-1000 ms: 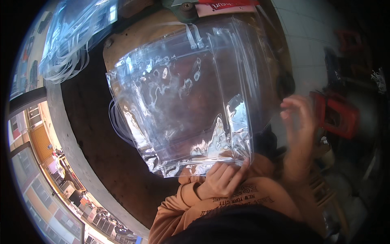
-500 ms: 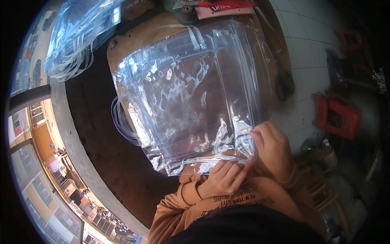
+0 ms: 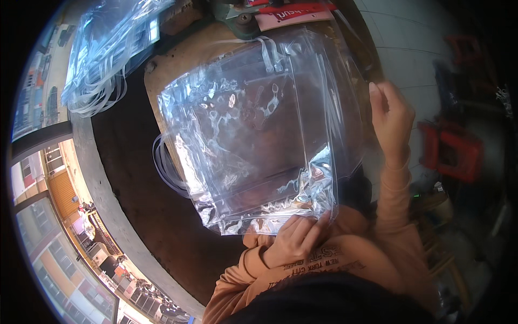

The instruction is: The person cuts a clear plastic sheet with shears and ties thin plastic strips around parts of the sheet.

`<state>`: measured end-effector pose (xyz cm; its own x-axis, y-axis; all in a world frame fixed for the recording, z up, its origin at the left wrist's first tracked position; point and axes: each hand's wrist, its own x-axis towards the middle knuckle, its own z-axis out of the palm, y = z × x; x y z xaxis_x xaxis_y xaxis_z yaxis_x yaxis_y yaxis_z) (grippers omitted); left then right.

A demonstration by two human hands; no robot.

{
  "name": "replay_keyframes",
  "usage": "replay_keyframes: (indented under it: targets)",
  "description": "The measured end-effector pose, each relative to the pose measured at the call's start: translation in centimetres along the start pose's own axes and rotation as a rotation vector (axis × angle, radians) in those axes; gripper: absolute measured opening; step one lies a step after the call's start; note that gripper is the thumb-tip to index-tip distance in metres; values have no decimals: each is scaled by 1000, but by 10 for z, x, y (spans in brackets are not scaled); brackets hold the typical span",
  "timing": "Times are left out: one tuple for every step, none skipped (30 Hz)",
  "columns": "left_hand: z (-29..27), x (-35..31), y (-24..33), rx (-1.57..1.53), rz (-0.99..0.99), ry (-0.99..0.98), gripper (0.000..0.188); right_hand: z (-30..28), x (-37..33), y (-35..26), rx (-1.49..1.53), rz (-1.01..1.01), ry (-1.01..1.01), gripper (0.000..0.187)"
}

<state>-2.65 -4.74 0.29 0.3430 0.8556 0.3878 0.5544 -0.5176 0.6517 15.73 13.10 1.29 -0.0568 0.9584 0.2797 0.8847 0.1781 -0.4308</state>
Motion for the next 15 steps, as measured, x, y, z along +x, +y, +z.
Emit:
replay_keyframes:
  targets:
    - [1, 2, -2, 16, -22, 18, 40, -4, 3, -2, -61, -13, -59, 8]
    - [2, 4, -3, 34, 2, 37, 37, -5, -1, 1, -91, 3, -78, 6]
    - [3, 6, -2, 51, 27, 61, 34, -9, -10, 6, -125, 15, -96, 5]
    - [5, 9, -2, 64, 48, 81, 31, -11, -20, 9, -159, 31, -119, 5]
    - [6, 13, -2, 58, 80, 56, 31, -15, -29, 4, -75, 53, 7, 14]
    - [7, 12, -3, 70, 78, 47, 31, -17, -37, -7, 10, 25, 4, 19]
    - [8, 10, -4, 71, 83, 35, 31, -22, -47, -16, 85, 5, 5, 25]
    - [10, 9, -6, 73, 89, 24, 31, -27, -64, -17, 323, 105, -145, 28]
    - [11, 11, -5, 50, 102, 30, 31, -40, -79, -20, 545, 217, -288, 32]
    - [13, 11, -6, 39, 112, 24, 31, -43, -90, -23, 610, 178, -405, 36]
    - [15, 10, -6, 30, 120, 17, 32, -44, -95, -34, 643, 249, -491, 36]
    - [13, 11, -6, -7, 121, 15, 32, -40, -99, -43, 654, 242, -525, 36]
    - [15, 12, -3, -30, 127, 16, 33, -30, -106, -41, 747, 282, -513, 35]
    - [16, 13, -1, -51, 131, 18, 34, -19, -110, -38, 841, 319, -503, 34]
    - [15, 14, -1, -45, 135, -23, 34, -14, -110, -35, 898, 334, -547, 32]
